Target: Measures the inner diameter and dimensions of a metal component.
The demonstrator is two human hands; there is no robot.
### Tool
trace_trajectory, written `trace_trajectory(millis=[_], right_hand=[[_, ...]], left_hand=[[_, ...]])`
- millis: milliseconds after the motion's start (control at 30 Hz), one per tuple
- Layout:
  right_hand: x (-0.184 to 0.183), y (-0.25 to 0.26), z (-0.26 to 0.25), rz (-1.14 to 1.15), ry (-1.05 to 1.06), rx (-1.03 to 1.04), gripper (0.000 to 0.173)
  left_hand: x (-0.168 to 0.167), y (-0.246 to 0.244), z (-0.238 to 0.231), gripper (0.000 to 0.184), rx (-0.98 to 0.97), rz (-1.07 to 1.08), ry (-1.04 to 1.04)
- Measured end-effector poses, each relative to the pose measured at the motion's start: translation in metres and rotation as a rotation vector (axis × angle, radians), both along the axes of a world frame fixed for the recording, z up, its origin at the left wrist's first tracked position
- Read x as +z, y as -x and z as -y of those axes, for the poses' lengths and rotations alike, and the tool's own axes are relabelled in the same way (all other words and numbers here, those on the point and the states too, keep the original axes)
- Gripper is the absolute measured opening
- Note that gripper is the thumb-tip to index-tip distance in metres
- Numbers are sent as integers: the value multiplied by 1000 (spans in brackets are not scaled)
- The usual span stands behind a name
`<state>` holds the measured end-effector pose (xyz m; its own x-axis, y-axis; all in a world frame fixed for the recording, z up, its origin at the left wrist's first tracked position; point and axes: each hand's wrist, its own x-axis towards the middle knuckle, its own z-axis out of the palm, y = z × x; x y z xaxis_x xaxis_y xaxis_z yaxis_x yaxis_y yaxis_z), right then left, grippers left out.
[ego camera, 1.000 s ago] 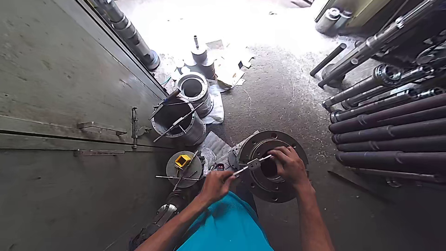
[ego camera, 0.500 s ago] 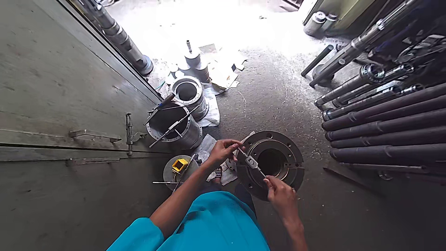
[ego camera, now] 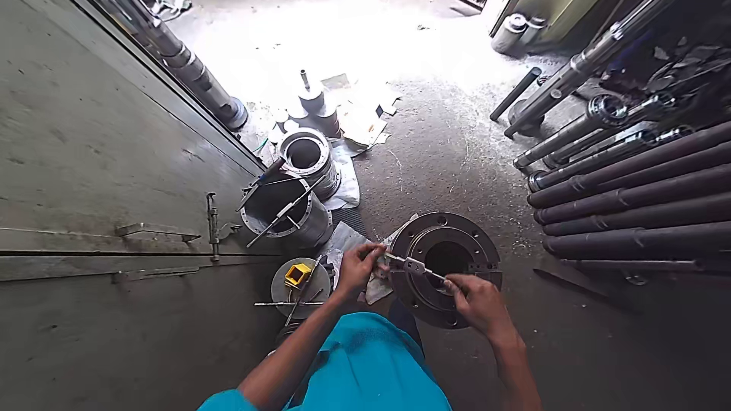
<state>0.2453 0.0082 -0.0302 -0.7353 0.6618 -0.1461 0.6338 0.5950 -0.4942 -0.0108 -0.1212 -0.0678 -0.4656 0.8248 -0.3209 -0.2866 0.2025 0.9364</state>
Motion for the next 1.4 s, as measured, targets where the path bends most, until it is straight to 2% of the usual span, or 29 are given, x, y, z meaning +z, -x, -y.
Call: trace_trajectory(millis=[133,200,267,333,400,500,633,733,800,833,867,933,1033,1133,1200,1300,1400], right_hand=[[15,32,81,95,182,-283,36],[11,54,111,32,205,-412,34],[3,63,121,-47,220,-457,31],[5,53,108,-35,291,-399,30],[12,38,84,45,336,-322,26],[22,23,51,100,270,-329,20],[13,20,13,52,43,-345,18],[13,22,2,94,7,-284,21],[22,15,5,138,174,-234,26],[26,13,8,164,325,-205,30],[26,13,14,161,496,-170,33],[13,24,38,1,856,-168,35],[-5,62,83,-364,1171,-406,31],[-11,94,106,-616,1210,-644,29],[-13,108,112,-695,1188,-702,28],[-13,100,105,-668,1226,-637,27],[-12,64,88,-531,1283,-450,31]], left_hand=[[-2,17,-81,24,-314,33,-63],[5,12,-106,27,-494,-15,-46],[13,11,-125,26,-607,-78,-8],[16,18,-127,24,-654,-143,-17],[10,29,-110,24,-581,-174,-43],[2,40,-64,22,-397,-190,5],[-1,9,13,20,-113,-118,9],[2,-12,25,19,66,27,9],[5,-5,0,20,61,10,39],[5,0,-21,21,19,-30,48],[4,6,-43,22,-59,-90,45],[6,11,-92,23,-328,-271,8],[35,-4,-148,17,-810,-569,-17],[29,-25,-172,13,-1083,-705,-74],[14,-35,-172,13,-1114,-679,-134],[26,-34,-178,15,-1165,-662,-67],[31,-9,-153,15,-886,-578,-15]])
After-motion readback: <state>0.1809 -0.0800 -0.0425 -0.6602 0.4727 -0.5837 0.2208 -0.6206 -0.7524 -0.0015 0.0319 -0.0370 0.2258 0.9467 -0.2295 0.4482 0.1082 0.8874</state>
